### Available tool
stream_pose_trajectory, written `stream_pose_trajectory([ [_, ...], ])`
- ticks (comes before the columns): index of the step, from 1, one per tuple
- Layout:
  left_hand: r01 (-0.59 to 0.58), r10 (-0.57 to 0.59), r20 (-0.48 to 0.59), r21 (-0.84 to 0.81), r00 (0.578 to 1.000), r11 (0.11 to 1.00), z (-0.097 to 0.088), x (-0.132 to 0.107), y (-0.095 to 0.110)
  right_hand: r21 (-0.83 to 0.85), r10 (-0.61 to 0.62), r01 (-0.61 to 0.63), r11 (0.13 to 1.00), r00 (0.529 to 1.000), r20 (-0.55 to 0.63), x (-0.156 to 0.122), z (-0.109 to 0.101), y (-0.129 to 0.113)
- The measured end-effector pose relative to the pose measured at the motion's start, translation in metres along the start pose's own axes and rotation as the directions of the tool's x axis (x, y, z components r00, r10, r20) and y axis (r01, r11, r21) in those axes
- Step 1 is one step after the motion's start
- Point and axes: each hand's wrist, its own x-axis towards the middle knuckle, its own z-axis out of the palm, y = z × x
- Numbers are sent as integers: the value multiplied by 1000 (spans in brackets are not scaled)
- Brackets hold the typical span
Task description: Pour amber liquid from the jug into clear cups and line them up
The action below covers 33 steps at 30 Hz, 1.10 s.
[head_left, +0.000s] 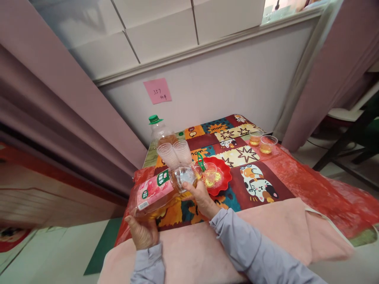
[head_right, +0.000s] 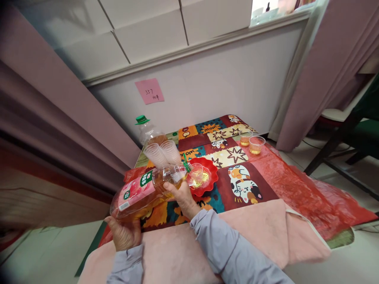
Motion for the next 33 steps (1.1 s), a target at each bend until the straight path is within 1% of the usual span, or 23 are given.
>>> stream_pose_trajectory([
  [4,15,-15,-6,-1,1000,1000,0,-1,0,-15,12,-12,1000,1000,-9,-1,0,-1],
  [8,3,-3,-3,5,1000,1000,0,-1,0,-20,6,-7,1000,1000,-28,-2,0,-2],
  [12,3,-3,-17,-6,1000,1000,-2,0,-4,3,9,-9,1000,1000,-2,-3,1,-4],
  [18,15,-17,-72,-17,997,1000,-7,1,-8,-11,8,-8,1000,1000,-21,-4,3,-6],
  [23,36,-38,-115,-23,993,999,-9,2,-11,-9,33,-33,999,999,-28,-3,3,-5],
  [26,41,-44,-125,-24,991,999,-10,3,-12,-16,34,-35,999,999,-15,-2,3,-4],
  [33,49,-54,-162,-34,985,998,-16,4,-19,-3,32,-32,999,999,-35,-4,4,-8],
])
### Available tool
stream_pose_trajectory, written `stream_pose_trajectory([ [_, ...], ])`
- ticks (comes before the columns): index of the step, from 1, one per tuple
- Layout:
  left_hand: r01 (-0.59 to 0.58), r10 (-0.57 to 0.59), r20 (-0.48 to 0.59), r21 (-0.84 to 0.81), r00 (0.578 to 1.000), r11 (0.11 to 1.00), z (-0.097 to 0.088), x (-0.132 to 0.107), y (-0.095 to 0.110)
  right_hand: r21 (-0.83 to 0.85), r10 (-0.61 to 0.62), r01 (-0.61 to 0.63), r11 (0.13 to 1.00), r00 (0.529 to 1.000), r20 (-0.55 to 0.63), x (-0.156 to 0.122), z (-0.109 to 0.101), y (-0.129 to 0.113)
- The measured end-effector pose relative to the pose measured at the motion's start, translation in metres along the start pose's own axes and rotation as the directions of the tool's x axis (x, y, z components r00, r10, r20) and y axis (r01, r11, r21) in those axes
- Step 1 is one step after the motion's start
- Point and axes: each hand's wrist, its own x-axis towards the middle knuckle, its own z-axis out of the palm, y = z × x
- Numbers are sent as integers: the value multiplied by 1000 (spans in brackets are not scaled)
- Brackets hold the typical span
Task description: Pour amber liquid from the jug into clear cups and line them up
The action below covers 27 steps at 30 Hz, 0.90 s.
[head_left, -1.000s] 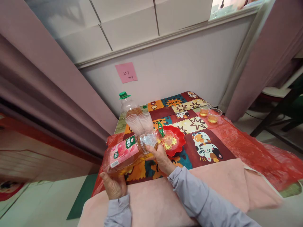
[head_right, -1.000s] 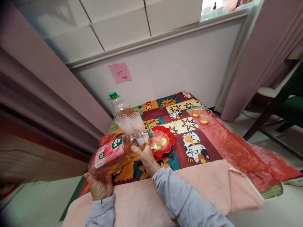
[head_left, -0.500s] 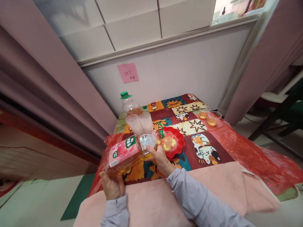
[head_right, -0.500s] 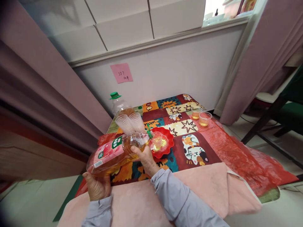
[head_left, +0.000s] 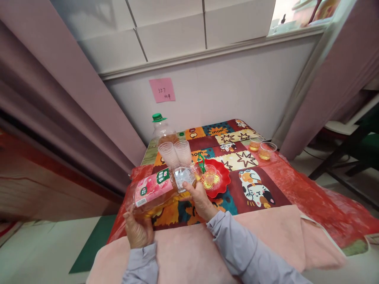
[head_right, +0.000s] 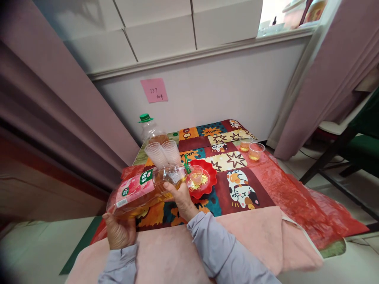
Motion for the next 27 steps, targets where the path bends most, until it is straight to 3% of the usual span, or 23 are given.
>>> stream_pose_trajectory([
  [27,6,-6,22,20,1000,1000,1,-2,3,15,-3,3,1000,1000,-5,1,0,2],
])
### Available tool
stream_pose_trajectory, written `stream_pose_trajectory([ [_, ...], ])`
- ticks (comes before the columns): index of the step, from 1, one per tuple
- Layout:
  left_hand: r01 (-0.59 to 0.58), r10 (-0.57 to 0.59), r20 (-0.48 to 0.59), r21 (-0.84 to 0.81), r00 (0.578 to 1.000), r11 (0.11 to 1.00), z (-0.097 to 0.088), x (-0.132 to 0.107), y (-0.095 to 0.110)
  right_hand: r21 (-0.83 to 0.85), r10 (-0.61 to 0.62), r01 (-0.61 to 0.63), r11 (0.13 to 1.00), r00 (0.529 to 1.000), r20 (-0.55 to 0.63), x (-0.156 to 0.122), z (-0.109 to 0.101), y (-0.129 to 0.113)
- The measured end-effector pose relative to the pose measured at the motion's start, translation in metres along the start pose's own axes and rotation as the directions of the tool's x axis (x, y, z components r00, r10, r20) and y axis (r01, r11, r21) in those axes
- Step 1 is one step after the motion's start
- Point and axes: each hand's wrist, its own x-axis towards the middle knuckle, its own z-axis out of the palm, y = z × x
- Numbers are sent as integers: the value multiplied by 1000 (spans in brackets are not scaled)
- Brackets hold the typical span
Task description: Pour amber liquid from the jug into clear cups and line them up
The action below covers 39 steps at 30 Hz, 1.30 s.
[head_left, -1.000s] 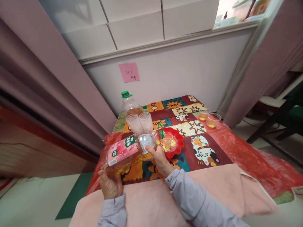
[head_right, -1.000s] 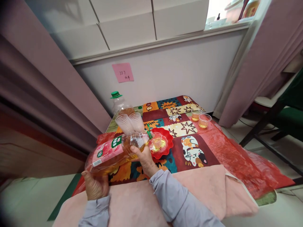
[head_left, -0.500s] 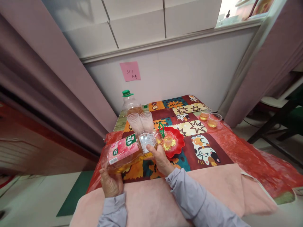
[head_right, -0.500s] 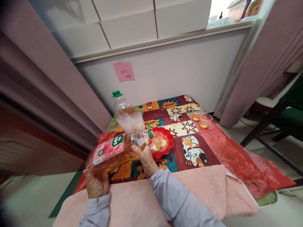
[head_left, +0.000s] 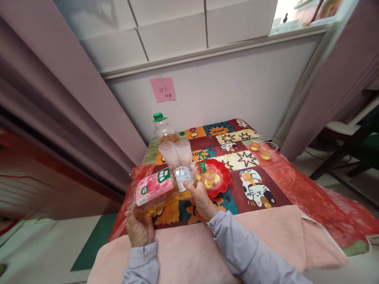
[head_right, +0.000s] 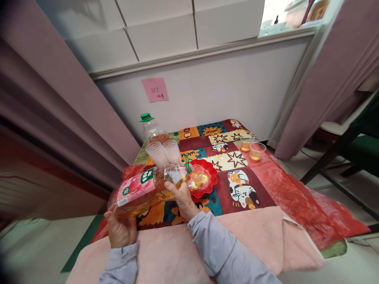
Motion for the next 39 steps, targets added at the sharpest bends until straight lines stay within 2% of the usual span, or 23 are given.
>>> stream_pose_trajectory([
  [10,-28,28,-8,-21,1000,999,-3,1,-4,-3,-3,3,1000,1000,-2,-2,1,-3],
  [13,-16,16,-7,-20,1000,1000,-4,1,-4,-4,0,0,1000,1000,24,-2,0,-2],
  [29,11,-11,-37,1,999,1000,-2,0,-3,-10,3,-3,1000,1000,16,-1,1,-4],
  [39,-11,11,15,5,1000,1000,2,-3,1,-22,12,-12,1000,1000,13,-1,0,-2],
])
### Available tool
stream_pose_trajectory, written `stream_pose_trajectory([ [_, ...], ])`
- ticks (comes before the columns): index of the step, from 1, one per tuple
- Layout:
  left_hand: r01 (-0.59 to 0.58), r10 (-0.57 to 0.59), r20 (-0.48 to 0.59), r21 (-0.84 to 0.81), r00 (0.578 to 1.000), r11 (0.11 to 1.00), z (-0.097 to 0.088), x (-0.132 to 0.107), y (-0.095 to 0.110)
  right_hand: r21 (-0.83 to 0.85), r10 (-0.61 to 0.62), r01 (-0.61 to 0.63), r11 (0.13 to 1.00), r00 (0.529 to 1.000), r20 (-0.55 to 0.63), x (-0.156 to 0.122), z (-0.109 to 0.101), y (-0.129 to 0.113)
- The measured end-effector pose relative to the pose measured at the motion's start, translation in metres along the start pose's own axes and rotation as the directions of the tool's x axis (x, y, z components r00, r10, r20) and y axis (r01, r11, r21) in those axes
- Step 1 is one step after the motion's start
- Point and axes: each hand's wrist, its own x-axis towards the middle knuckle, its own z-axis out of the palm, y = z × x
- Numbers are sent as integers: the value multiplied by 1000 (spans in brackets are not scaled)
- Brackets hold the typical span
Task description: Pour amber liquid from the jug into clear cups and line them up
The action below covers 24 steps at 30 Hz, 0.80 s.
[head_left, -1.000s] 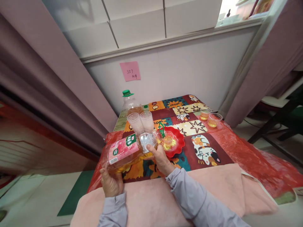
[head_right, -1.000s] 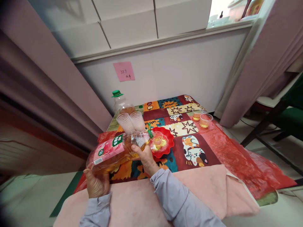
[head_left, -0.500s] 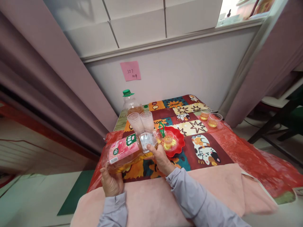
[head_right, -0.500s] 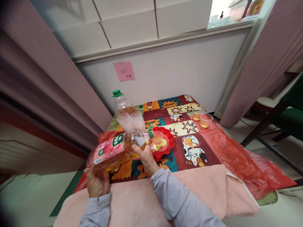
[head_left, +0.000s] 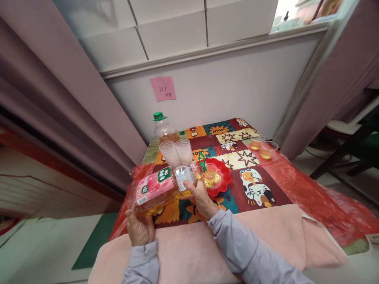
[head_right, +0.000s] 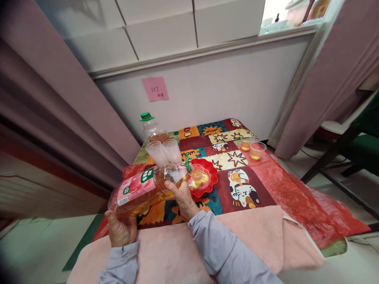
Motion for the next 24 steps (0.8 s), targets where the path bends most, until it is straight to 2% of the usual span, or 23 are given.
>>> stream_pose_trajectory([
  [9,12,-12,-15,-5,1000,1000,-1,0,0,0,6,-6,1000,1000,-5,0,1,-2],
  [15,15,-15,24,8,1000,1000,1,0,1,-35,3,-2,999,1000,19,-1,1,-4],
  [24,15,-15,-30,-14,999,1000,-3,2,-2,-25,-2,2,1000,1000,5,-1,2,-4],
])
